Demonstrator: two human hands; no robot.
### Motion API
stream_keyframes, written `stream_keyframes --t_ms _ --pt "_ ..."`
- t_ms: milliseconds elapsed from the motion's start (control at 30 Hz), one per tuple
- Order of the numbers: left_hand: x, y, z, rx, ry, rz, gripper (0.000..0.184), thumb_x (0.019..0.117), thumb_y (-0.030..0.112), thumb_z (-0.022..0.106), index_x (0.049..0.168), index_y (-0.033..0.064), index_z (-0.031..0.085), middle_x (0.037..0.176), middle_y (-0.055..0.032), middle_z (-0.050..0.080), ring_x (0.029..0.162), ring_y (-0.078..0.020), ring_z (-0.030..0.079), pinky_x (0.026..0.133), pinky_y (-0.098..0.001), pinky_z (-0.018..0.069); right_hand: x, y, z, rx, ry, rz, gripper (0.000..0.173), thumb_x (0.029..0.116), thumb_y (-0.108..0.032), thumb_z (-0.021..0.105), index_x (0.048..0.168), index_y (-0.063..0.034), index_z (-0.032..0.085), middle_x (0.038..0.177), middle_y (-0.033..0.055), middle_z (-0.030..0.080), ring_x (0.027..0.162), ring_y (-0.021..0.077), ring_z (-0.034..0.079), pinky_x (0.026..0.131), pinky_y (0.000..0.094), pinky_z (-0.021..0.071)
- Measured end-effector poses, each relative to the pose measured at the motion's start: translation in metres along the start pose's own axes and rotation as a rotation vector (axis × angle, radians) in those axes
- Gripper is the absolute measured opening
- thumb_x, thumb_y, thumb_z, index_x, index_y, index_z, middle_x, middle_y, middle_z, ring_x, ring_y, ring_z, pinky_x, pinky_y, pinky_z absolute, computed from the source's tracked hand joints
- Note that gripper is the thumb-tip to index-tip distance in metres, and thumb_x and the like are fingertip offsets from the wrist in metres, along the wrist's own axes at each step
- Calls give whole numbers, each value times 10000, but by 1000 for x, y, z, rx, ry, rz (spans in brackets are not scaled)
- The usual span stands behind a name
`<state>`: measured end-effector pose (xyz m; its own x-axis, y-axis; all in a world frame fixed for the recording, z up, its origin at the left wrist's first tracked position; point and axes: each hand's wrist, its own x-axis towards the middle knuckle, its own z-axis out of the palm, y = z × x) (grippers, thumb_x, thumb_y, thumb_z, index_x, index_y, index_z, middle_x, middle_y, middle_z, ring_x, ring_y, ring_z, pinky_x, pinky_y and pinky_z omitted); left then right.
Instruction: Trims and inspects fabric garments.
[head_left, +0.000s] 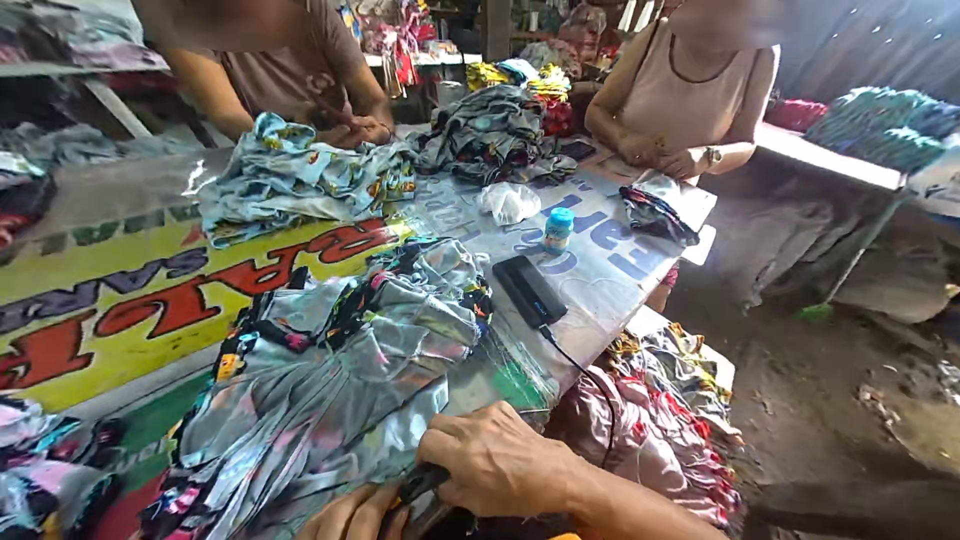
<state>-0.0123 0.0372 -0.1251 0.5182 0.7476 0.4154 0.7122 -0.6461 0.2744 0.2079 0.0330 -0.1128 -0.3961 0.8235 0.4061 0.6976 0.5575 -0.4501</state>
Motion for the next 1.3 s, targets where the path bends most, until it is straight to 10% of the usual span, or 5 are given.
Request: stream_keyframes --t_ms 367,533,733,1133,1300 --pt "18 3 4 -603 271 -106 198 1037 147 509 1036 1 641 916 21 659 809 59 613 731 -120 528 8 4 -14 378 465 80 137 975 -72 621 938 21 713 771 60 687 663 70 636 637 248 557" --pt "17 -7 1 -932 303 -249 133 1028 102 542 1039 71 670 927 29 691 861 -60 667 805 -245 572 3 24 -31 605 617 278 281 1066 -230 483 812 -141 564 589 -84 449 476 -2 413 461 178 388" --pt "17 -4 4 -1011 295 -236 101 1022 66 559 1028 48 658 923 -9 690 864 -93 673 821 -274 581 22 -8 14 533 209 130 313 924 -263 759 1126 -37 680 959 67 700 797 137 677 724 355 596" --pt "13 -1 3 -1141 320 -247 109 1032 76 557 1042 83 666 953 10 694 881 -74 674 840 -262 583 23 -2 -4 587 466 189 346 1062 -206 502 734 -109 555 532 -62 418 435 3 387 417 167 328" --pt "13 -6 1 -1234 265 -245 122 1031 94 574 1060 121 689 1015 21 703 934 -78 682 868 -270 589 14 -16 17 485 394 22 377 892 -296 806 1104 -49 615 885 1 602 682 -4 535 596 142 483"
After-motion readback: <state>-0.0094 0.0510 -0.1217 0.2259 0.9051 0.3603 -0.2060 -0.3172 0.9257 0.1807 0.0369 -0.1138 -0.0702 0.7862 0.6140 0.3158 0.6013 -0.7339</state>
